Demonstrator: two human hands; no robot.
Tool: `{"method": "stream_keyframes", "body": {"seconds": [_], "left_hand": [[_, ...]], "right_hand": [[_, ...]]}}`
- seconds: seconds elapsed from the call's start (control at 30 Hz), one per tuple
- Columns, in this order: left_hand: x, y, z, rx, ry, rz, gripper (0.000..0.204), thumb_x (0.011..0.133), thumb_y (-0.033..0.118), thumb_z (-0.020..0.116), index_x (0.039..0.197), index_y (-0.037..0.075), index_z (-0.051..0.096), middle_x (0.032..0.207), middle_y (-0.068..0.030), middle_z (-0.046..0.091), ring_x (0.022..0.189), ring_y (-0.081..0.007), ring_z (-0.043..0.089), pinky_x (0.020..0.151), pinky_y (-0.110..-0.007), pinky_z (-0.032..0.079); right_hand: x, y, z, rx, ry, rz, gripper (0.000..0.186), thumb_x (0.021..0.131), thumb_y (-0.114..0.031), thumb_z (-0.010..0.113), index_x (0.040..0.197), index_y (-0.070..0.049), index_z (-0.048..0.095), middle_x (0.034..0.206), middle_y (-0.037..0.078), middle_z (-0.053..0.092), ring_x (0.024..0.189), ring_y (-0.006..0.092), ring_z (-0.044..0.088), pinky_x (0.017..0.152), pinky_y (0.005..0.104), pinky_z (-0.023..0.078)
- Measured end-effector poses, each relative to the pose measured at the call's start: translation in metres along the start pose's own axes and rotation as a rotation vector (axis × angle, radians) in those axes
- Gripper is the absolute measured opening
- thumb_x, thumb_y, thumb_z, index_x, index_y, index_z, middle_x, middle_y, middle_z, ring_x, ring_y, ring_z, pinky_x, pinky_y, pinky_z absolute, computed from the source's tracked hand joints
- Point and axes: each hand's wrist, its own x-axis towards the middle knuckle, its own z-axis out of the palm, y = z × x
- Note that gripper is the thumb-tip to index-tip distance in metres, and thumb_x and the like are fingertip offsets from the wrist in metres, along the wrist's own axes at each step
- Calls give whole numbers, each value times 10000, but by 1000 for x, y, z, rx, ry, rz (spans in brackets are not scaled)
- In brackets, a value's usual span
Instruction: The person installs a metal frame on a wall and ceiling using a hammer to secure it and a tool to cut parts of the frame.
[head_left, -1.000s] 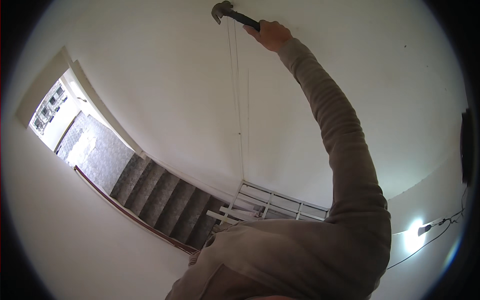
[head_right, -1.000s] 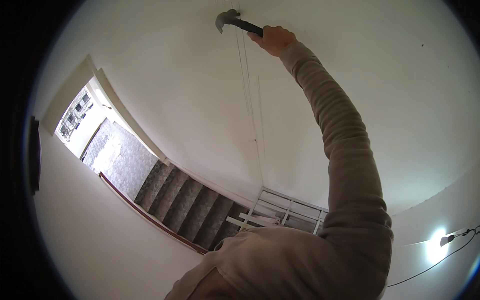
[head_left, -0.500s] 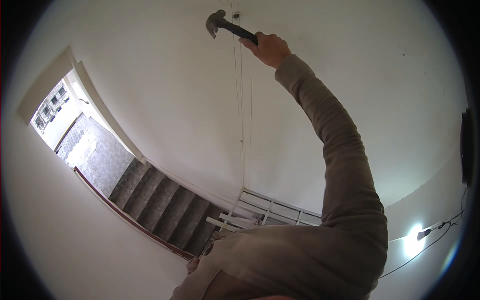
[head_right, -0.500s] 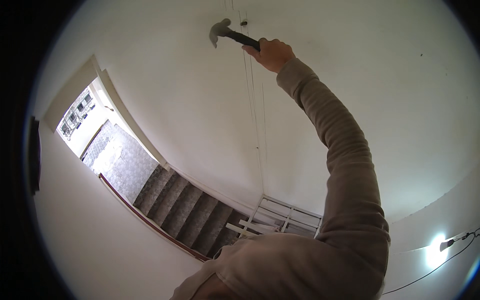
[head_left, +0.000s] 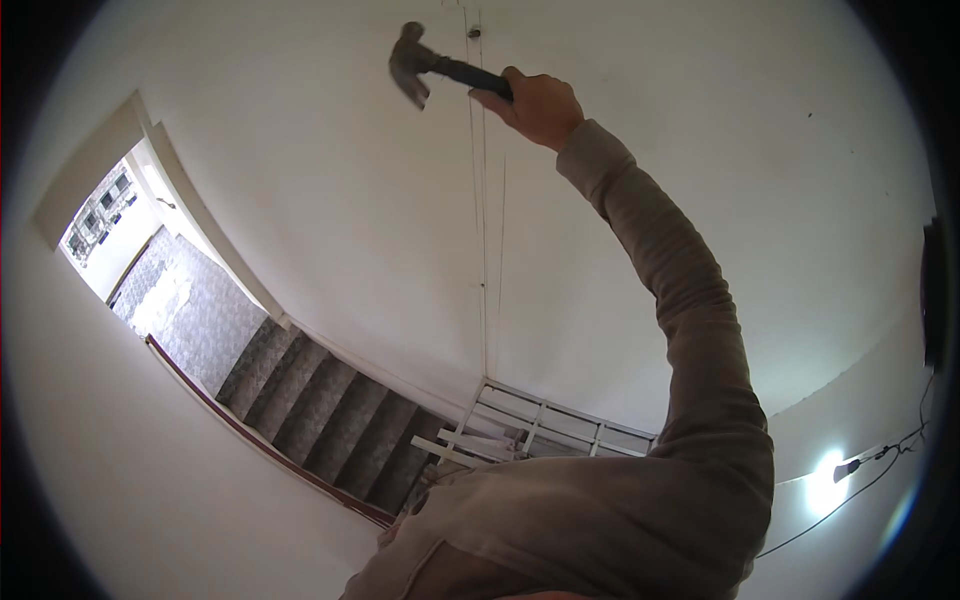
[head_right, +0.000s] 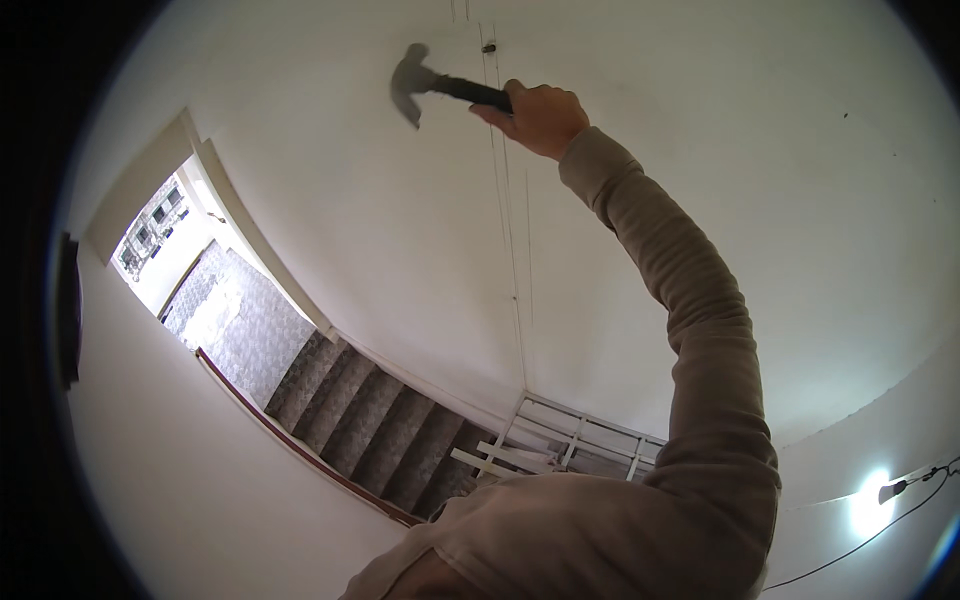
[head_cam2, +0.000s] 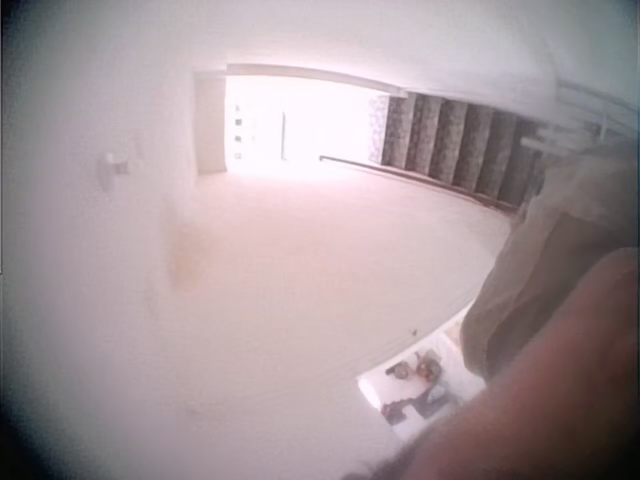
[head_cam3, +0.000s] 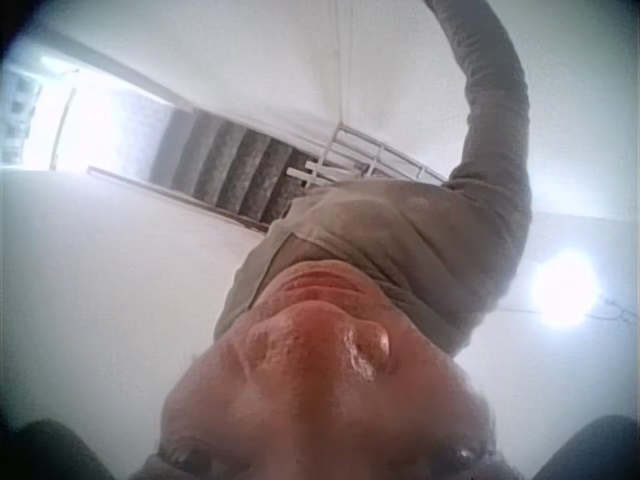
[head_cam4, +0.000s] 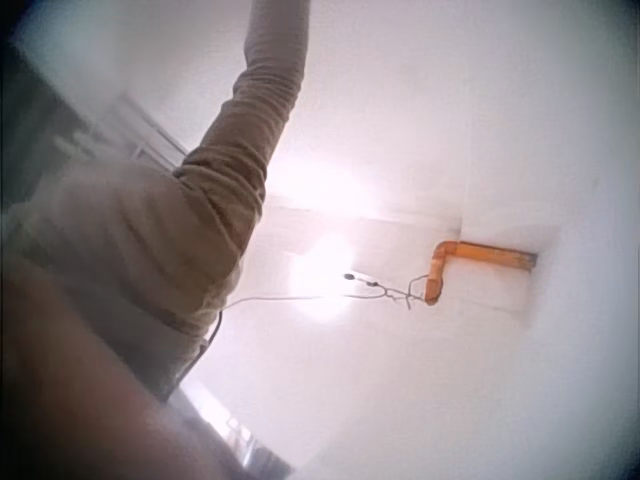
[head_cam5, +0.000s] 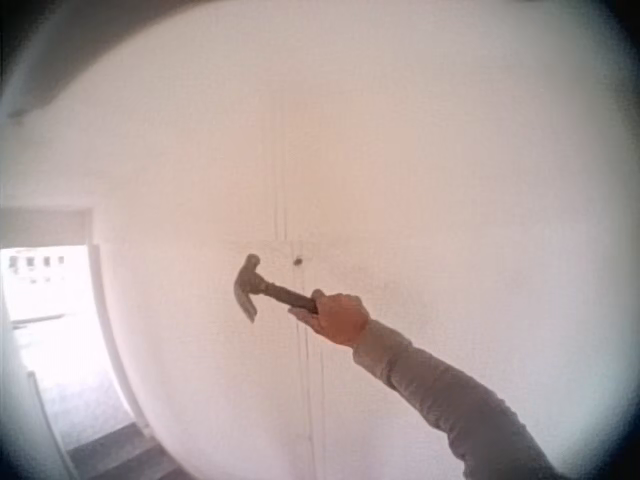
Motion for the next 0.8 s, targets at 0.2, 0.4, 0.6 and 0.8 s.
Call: {"method": "stream_keyframes", "body": {"seconds": [0.2, 0.4, 0.6, 0.8], "left_hand": [[2, -3, -1, 6, -20, 11, 309, 954, 106, 589, 1239, -13, 609, 1045, -191, 708, 893, -331, 706, 787, -464, 597], [-4, -1, -13, -13, 3, -18, 319, 960, 130, 586, 1249, -4, 606, 1054, -182, 704, 880, -326, 702, 761, -466, 584], [-4, -19, -14, -68, 36, -87, 338, 965, 165, 586, 1265, 11, 603, 1065, -168, 696, 853, -314, 695, 709, -466, 560], [-33, -45, -34, -120, 135, -184, 357, 969, 200, 585, 1281, 26, 599, 1077, -155, 688, 826, -301, 688, 658, -467, 536]], "right_hand": [[22, 39, 5, 74, -176, 196, 690, 943, -698, 478, 900, -37, 668, 625, 109, 643, 581, 302, 661, 584, 446, 552], [12, 16, 10, 73, 10, 91, 672, 934, -688, 507, 905, -36, 667, 635, 127, 651, 595, 309, 670, 589, 444, 544], [12, 27, 10, -54, 8, -68, 615, 912, -663, 567, 942, -55, 647, 624, 89, 653, 605, 300, 675, 596, 441, 545], [-1, 26, 13, 44, -102, 118, 677, 935, -680, 520, 917, -19, 664, 648, 133, 654, 604, 333, 672, 614, 451, 550]]}}
